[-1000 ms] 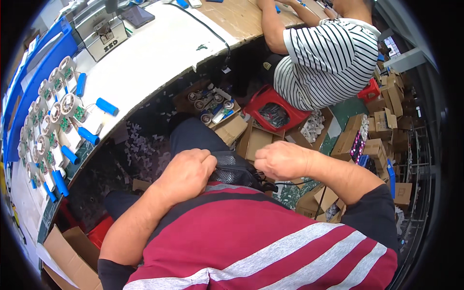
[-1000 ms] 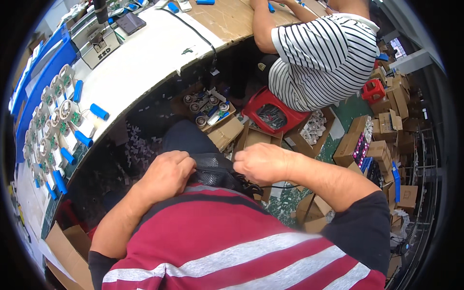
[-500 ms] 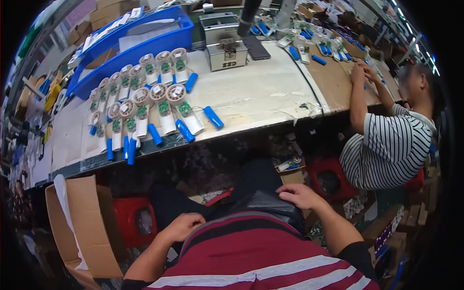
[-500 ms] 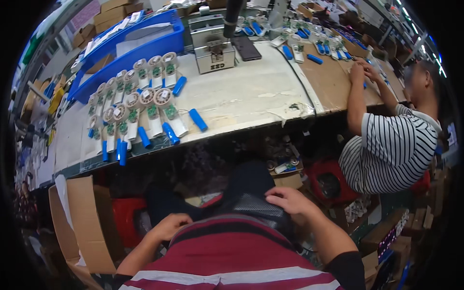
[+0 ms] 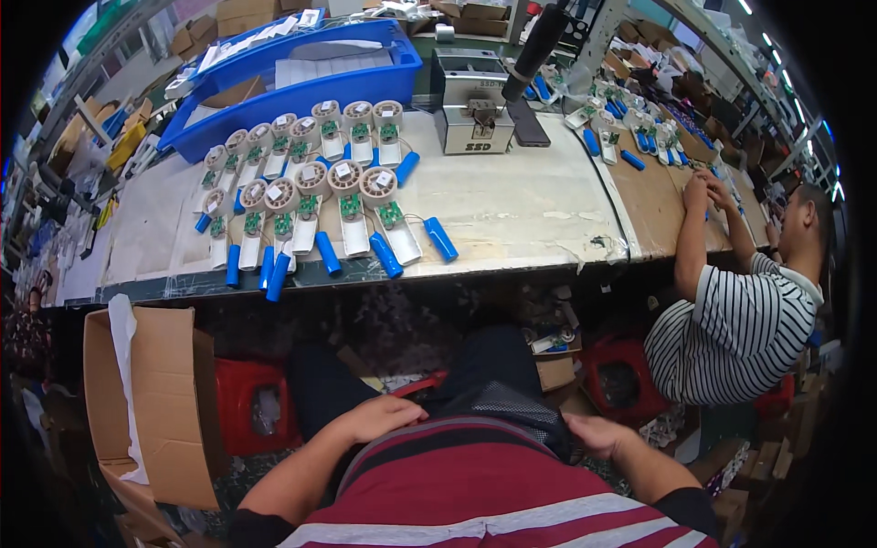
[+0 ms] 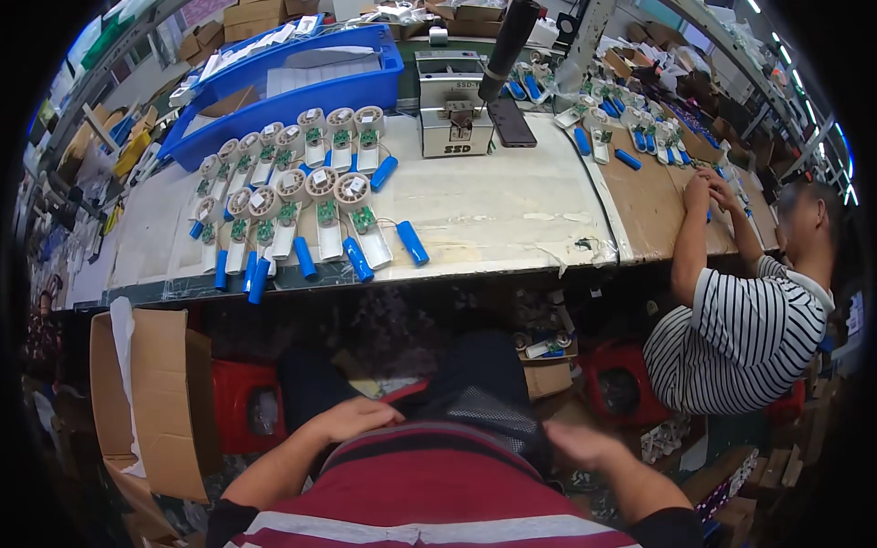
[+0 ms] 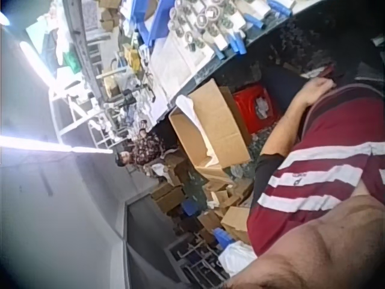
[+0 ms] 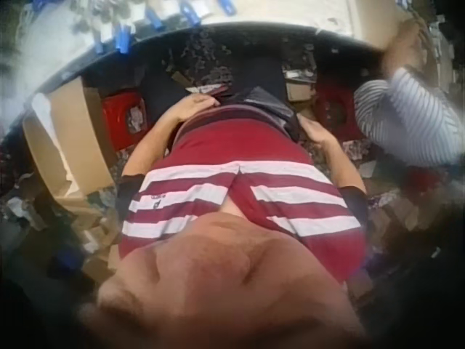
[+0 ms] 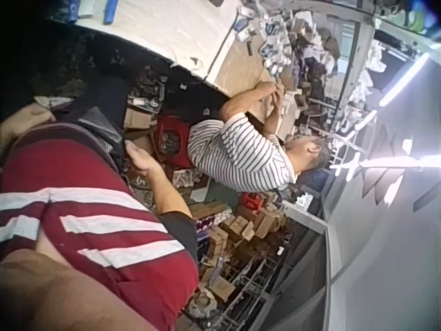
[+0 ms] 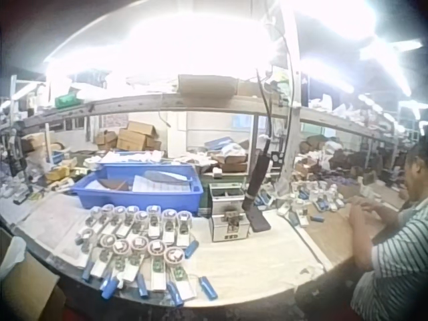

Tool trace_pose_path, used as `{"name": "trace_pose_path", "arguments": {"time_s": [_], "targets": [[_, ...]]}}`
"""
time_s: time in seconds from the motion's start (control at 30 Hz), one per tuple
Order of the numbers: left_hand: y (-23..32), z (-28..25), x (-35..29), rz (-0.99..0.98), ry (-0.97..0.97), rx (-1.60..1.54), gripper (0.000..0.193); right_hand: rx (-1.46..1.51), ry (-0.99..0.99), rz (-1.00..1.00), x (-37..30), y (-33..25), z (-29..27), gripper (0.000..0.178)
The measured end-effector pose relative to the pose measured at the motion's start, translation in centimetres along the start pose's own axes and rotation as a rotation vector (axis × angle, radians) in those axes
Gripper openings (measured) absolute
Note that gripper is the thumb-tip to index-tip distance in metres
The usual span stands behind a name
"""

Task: Assembling small electronic fan components and applying labels on a production line.

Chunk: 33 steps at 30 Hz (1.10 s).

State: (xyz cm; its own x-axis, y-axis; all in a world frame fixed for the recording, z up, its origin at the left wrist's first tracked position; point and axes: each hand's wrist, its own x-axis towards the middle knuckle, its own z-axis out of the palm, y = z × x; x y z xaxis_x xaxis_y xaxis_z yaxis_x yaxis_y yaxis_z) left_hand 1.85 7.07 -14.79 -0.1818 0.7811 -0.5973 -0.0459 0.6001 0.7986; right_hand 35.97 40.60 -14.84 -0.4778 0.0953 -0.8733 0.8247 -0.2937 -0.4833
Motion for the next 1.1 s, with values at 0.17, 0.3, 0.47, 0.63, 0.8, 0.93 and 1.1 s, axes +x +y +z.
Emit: {"name": "trace_pose_path", "arguments": {"time_s": [0.17,0.3,0.47,0.63,0.8,0.93,1.1], "targets": [[2.3,1.5,4.7,0.014,-0.105,0.199,0.038,0.180,0.259,-0.091,0.3,1.0,3.8,0.046],[3.0,1.6,5.0,0.036,-0.087,0.279,0.039,0.113,0.349,-0.172,-0.5,-2.1,5.6,0.046],[-0.6,-0.2,2.0,0.106,0.062,0.133,0.038,0.129,0.236,-0.328,2.0,-4.1,6.2,0.047],[-0.9,1.3,-2.7,-0.123,0.239,0.144,0.034,-0.102,0.118,-0.163,2.8,-9.8,7.2,0.057],[-0.5,1.4,-4.0,-0.124,0.335,0.202,0.030,-0.440,0.092,-0.156,3.9,-11.6,3.9,0.060],[-1.0,0.3,-5.0,0.133,0.525,0.349,0.016,-0.811,0.185,-0.442,3.3,-14.8,1.2,0.058],[4.3,-6.3,-8.2,0.486,0.876,0.540,0.005,-0.568,0.179,-0.665,0.6,-20.2,2.4,0.054]]}}
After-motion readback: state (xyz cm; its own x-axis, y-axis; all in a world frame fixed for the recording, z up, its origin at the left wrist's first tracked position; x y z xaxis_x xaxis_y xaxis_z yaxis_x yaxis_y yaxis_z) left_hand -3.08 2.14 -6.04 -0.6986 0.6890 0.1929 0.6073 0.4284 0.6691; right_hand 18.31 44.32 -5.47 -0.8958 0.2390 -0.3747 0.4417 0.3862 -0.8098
